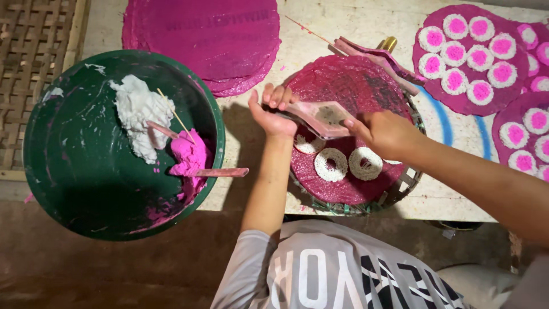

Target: The person applies a white paste to small circular paper cutouts and then uses a wooden press tool to bond them onto larger pink circular paper bases.

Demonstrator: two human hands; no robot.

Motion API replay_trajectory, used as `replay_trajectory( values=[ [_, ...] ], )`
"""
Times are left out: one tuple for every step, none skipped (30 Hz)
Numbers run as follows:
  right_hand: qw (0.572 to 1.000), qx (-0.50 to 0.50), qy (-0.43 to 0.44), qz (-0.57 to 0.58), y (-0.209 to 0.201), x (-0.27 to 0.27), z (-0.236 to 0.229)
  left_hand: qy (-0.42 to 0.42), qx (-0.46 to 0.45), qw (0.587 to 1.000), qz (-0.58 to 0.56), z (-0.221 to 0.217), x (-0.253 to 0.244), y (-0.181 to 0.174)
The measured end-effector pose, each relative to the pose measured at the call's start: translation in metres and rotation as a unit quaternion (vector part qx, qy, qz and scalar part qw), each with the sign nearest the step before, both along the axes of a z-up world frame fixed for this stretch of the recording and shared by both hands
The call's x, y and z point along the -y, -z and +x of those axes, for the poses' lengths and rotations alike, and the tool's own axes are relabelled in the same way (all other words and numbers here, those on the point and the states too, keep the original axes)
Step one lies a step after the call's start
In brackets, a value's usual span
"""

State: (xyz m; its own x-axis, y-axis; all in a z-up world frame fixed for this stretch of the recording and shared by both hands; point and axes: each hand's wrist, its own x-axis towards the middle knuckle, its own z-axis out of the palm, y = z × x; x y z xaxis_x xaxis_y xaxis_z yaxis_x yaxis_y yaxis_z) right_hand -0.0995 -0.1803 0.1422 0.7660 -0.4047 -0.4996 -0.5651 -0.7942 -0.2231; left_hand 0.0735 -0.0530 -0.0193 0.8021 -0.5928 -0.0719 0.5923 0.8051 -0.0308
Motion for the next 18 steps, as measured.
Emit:
replay_trajectory(
  values=[
    [1.0, 0.002, 0.002, -0.021, 0.002, -0.002, 0.002, -0.001, 0.01, 1.0, 0.007, 0.004, 0.001, -0.002],
    [1.0, 0.016, 0.003, -0.016, 0.005, -0.004, 0.003, -0.002, 0.019, 1.0, 0.015, 0.01, 0.0, -0.006],
    [0.999, 0.03, 0.003, -0.01, 0.009, -0.007, 0.004, -0.004, 0.029, 0.999, 0.023, 0.015, -0.003, -0.009],
    [0.999, 0.044, 0.003, -0.004, 0.013, -0.01, 0.005, -0.006, 0.051, 0.998, 0.024, 0.018, -0.008, -0.012],
    [0.998, 0.057, 0.004, 0.01, 0.018, -0.013, 0.006, -0.009, 0.074, 0.997, 0.025, 0.022, -0.013, -0.015],
    [0.997, 0.069, 0.005, 0.024, 0.022, -0.015, 0.005, -0.011, 0.097, 0.995, 0.026, 0.025, -0.017, -0.018],
    [0.996, 0.081, 0.005, 0.039, 0.027, -0.018, 0.005, -0.014, 0.099, 0.994, 0.036, 0.025, -0.02, -0.019],
    [0.993, 0.104, -0.004, 0.047, 0.032, -0.021, 0.004, -0.017, 0.102, 0.994, 0.046, 0.024, -0.025, -0.019],
    [0.99, 0.126, -0.014, 0.055, 0.036, -0.023, 0.001, -0.02, 0.104, 0.993, 0.057, 0.023, -0.029, -0.018],
    [0.987, 0.148, -0.023, 0.063, 0.04, -0.023, -0.002, -0.016, 0.087, 0.994, 0.06, 0.021, -0.032, -0.016],
    [0.99, 0.118, -0.015, 0.07, 0.042, -0.02, -0.005, -0.012, 0.07, 0.996, 0.062, 0.017, -0.031, -0.013],
    [0.993, 0.087, -0.008, 0.078, 0.044, -0.016, -0.009, -0.008, 0.054, 0.996, 0.064, 0.012, -0.03, -0.011],
    [0.995, 0.056, -0.001, 0.084, 0.045, -0.01, -0.013, 0.005, 0.032, 0.998, 0.051, 0.006, -0.027, -0.009],
    [0.996, 0.034, 0.005, 0.085, 0.046, -0.003, -0.016, 0.019, 0.011, 0.999, 0.037, -0.002, -0.025, -0.008],
    [0.996, 0.013, 0.015, 0.086, 0.047, 0.007, -0.022, 0.035, -0.01, 0.999, 0.022, -0.006, -0.024, -0.01],
    [0.996, -0.008, 0.025, 0.086, 0.047, 0.018, -0.03, 0.063, 0.033, 0.995, 0.073, -0.008, -0.026, -0.013],
    [0.993, 0.021, 0.042, 0.105, 0.047, 0.029, -0.043, 0.091, 0.075, 0.985, 0.123, -0.01, -0.029, -0.019],
    [0.989, 0.051, 0.06, 0.124, 0.046, 0.039, -0.058, 0.118, 0.117, 0.971, 0.173, -0.012, -0.032, -0.024]
  ],
)
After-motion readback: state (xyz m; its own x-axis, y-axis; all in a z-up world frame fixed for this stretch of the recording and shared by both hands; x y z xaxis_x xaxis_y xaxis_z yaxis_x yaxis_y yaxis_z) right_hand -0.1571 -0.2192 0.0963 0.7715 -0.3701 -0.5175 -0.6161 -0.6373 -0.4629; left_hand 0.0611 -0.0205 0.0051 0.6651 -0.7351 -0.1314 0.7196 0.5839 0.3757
